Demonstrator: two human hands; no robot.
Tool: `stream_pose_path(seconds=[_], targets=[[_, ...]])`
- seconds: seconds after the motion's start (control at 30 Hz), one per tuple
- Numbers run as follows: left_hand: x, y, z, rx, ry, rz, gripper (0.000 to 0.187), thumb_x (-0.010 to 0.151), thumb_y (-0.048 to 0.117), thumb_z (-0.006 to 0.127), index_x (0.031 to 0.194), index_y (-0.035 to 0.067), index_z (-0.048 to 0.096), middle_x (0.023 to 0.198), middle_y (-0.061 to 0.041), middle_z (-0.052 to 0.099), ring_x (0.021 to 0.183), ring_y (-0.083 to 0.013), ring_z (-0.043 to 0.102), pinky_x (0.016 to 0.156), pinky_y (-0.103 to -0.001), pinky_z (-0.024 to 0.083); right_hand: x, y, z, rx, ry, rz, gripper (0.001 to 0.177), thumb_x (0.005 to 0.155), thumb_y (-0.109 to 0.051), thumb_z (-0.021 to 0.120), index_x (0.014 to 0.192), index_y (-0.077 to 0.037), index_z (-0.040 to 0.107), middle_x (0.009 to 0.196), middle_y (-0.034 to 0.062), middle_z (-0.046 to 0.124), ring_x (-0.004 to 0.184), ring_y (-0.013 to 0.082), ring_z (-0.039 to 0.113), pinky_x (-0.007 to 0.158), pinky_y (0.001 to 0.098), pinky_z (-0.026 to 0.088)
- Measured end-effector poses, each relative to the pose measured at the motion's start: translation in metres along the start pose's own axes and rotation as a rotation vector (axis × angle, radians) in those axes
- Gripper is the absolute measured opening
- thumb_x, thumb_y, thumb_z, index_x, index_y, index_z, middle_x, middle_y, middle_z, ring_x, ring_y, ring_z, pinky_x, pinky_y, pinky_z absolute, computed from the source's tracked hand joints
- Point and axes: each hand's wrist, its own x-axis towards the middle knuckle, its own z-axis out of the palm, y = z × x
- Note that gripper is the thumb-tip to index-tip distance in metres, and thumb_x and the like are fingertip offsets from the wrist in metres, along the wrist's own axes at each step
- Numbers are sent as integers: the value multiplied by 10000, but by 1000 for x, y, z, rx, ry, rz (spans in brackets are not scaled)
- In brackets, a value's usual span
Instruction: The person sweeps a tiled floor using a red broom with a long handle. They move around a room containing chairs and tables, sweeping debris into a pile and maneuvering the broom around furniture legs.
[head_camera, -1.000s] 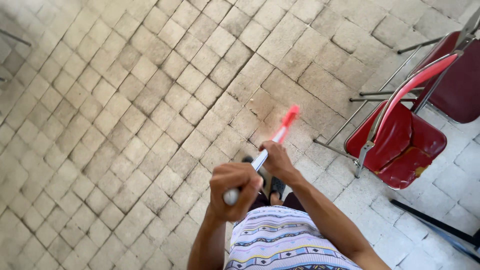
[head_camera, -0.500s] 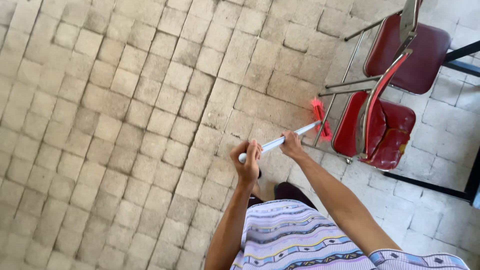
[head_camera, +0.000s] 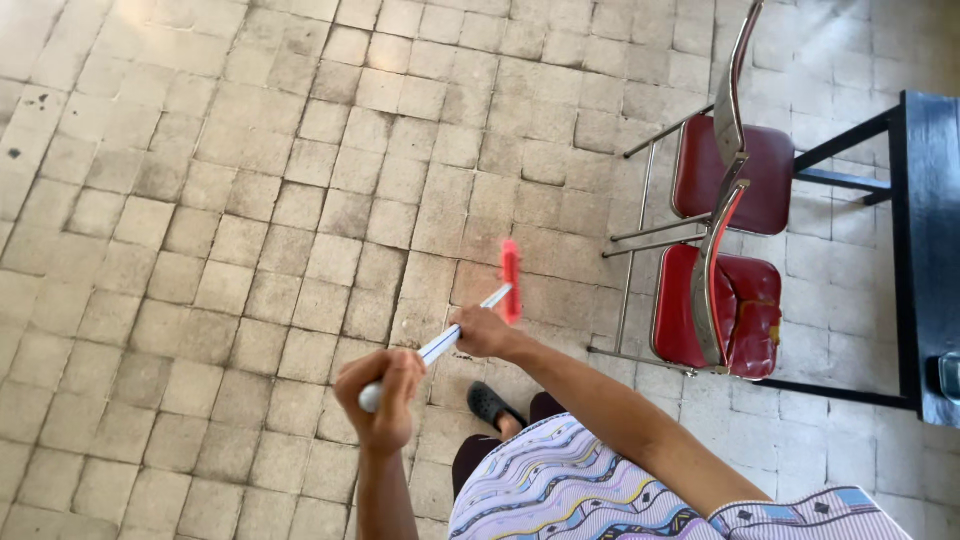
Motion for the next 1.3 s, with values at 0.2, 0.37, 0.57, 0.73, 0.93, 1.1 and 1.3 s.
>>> stream_pose_path(seconds=[0.2, 0.37, 0.57, 0.73, 0.93, 1.1, 1.3], targets=[[-14, -115, 22, -261, -69, -169, 322, 1050, 107, 603, 732, 69, 634, 613, 17, 555, 525, -52, 478, 488, -244, 412, -42, 89, -18, -129, -146, 303, 91, 801, -192, 725, 879, -149, 745, 914, 162, 711, 915, 366, 677, 818, 499, 546], [-26, -163, 110, -52, -183, -171, 166, 981, 40, 656, 843, -35, 603, 783, -35, 571, 707, -100, 530, 634, -305, 421, -97, 154, -54, -126, 461, 15, 335, 571, -172, 824, 858, -55, 698, 810, 190, 701, 781, 418, 674, 697, 507, 525], [67, -102, 125, -9, -242, -297, 400, 972, 27, 639, 607, 2, 476, 514, -51, 419, 428, -137, 390, 441, -352, 255, -20, 134, -56, 62, 461, 164, 207, 672, -209, 821, 841, -146, 720, 832, 120, 727, 818, 343, 702, 741, 460, 550], [160, -64, 159, 280, -120, -120, 417, 944, 2, 639, 593, 23, 414, 494, -66, 405, 378, -176, 398, 435, -361, 262, 71, 120, -84, 308, 510, -146, 250, 669, -167, 755, 880, -67, 664, 832, 148, 677, 824, 357, 674, 717, 442, 530], [218, -55, 187, 217, -272, 85, 422, 926, -9, 629, 577, 58, 403, 481, -39, 401, 393, -138, 397, 432, -355, 262, 118, 120, -161, 343, 286, -43, 68, 716, -80, 681, 781, -77, 660, 776, 124, 665, 759, 326, 680, 686, 415, 538], [244, -81, 176, 73, -125, 24, 363, 948, 105, 605, 588, 84, 564, 486, 1, 523, 383, -62, 451, 369, -266, 316, 124, 117, -235, 199, 140, 175, 72, 700, -80, 725, 723, -79, 657, 728, 114, 650, 677, 312, 660, 636, 441, 521], [247, -219, 220, -180, -173, -237, 303, 1023, 179, 632, 769, 33, 711, 590, 7, 585, 469, -61, 492, 414, -251, 350, 88, 281, -247, -119, 622, -67, 301, 704, -96, 744, 985, -19, 666, 856, 177, 662, 794, 389, 630, 705, 510, 497]])
